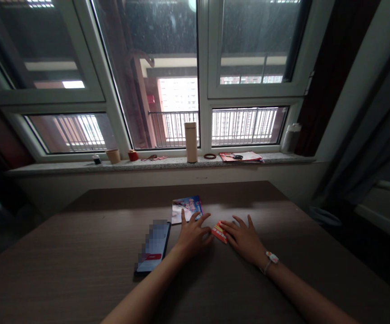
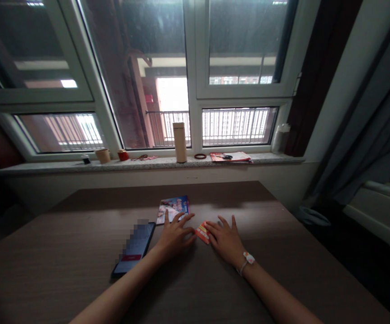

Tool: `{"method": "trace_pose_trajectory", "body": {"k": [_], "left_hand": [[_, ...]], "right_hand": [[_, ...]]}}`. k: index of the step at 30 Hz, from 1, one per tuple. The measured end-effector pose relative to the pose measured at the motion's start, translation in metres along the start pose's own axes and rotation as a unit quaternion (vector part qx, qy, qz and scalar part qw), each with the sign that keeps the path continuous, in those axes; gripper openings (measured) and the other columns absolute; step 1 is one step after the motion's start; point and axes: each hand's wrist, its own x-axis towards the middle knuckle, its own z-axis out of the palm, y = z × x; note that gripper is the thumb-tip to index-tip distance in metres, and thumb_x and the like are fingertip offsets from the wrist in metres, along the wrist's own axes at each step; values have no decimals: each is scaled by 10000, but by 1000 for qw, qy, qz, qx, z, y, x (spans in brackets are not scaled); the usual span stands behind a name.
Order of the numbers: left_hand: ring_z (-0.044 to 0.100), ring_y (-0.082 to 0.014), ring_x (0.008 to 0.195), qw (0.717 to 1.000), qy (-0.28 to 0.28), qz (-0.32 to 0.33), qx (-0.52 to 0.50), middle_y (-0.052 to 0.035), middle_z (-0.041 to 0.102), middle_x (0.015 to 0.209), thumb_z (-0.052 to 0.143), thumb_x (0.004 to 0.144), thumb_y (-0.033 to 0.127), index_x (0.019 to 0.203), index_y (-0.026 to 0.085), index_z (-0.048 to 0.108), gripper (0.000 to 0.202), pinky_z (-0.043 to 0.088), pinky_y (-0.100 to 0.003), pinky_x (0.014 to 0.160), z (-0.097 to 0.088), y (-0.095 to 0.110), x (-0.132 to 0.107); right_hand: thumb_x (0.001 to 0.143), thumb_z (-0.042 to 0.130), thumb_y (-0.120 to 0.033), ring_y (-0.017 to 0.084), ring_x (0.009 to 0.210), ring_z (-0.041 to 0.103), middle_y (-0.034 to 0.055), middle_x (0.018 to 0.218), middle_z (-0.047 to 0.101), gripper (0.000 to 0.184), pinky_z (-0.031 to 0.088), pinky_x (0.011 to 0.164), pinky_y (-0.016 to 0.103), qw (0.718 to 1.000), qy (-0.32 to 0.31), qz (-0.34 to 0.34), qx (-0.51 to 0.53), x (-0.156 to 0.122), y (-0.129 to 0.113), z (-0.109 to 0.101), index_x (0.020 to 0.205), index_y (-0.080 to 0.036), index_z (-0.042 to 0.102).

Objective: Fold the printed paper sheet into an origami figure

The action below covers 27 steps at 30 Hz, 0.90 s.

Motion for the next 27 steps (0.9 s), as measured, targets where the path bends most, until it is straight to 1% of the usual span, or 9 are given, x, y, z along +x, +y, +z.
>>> {"method": "trace_pose_trajectory", "body": {"k": [3, 5, 7, 10, 12, 15, 18, 23, 27], "left_hand": [[394, -315, 1284, 1000, -1, -2, 1, 23, 508, 1398, 550, 895, 433, 882, 314, 726, 213, -136, -693, 1069, 2, 0, 0], [394, -314, 1282, 1000, -5, -15, 5, 17, 504, 1399, 555, 892, 423, 898, 315, 718, 196, -110, -703, 1070, 5, 1, -1], [407, -304, 1269, 999, -12, -35, 7, 8, 495, 1405, 566, 884, 425, 977, 317, 689, 188, -61, -711, 1075, 10, 1, -3], [397, -306, 1276, 998, -25, -59, 0, 0, 458, 1430, 591, 858, 462, 1095, 341, 640, 271, -12, -718, 1075, 18, 0, -5], [361, -317, 1304, 997, -26, -70, -2, -5, 418, 1459, 570, 863, 499, 1166, 370, 610, 332, -9, -720, 1073, 21, 0, -5], [326, -337, 1328, 996, -37, -75, -6, 7, 358, 1498, 531, 877, 529, 1211, 420, 589, 356, -25, -732, 1059, 25, 0, -4], [315, -346, 1338, 996, -49, -77, -6, 11, 336, 1513, 517, 883, 533, 1253, 452, 557, 381, -37, -728, 1059, 28, 0, -2], [334, -346, 1326, 995, -58, -78, -3, -14, 364, 1498, 525, 873, 542, 1243, 447, 567, 384, -54, -737, 1041, 28, 2, 3], [329, -340, 1326, 998, -32, -57, 4, -16, 413, 1462, 577, 846, 514, 1167, 400, 631, 345, -84, -714, 1054, 22, 4, 6]], "right_hand": [[966, 345, -405, 297, 1368, 336, -75, 1416, 500, 409, 33, 1103, 699, 1000, -9, 2, 9, 0, 1, 0, 1365, -432, 430], [968, 340, -408, 295, 1368, 338, -71, 1421, 494, 409, 40, 1102, 702, 1000, -14, 2, 16, 0, 1, 0, 1366, -428, 429], [968, 339, -408, 290, 1367, 341, -68, 1423, 493, 407, 49, 1103, 700, 1000, -17, 2, 22, 0, 0, 0, 1363, -426, 434], [967, 341, -400, 281, 1369, 339, -62, 1425, 491, 405, 57, 1106, 697, 999, -19, 2, 30, 0, -1, 1, 1359, -423, 439], [967, 339, -401, 277, 1373, 332, -64, 1431, 485, 407, 62, 1110, 691, 999, -24, 0, 39, 0, -1, 1, 1362, -423, 435], [969, 329, -403, 272, 1382, 316, -69, 1439, 474, 409, 70, 1116, 681, 998, -29, -2, 51, 0, 0, 1, 1365, -423, 430], [969, 326, -403, 270, 1389, 305, -65, 1441, 472, 413, 72, 1120, 677, 998, -30, -4, 52, 0, 1, 1, 1368, -421, 428], [961, 350, -382, 268, 1382, 319, -44, 1437, 480, 422, 114, 1125, 654, 999, -25, -8, 40, 1, 1, 2, 1375, -404, 430], [960, 348, -392, 280, 1372, 334, -45, 1423, 497, 416, 112, 1118, 664, 1000, -20, 1, 21, 1, -1, 1, 1365, -404, 444]]}}
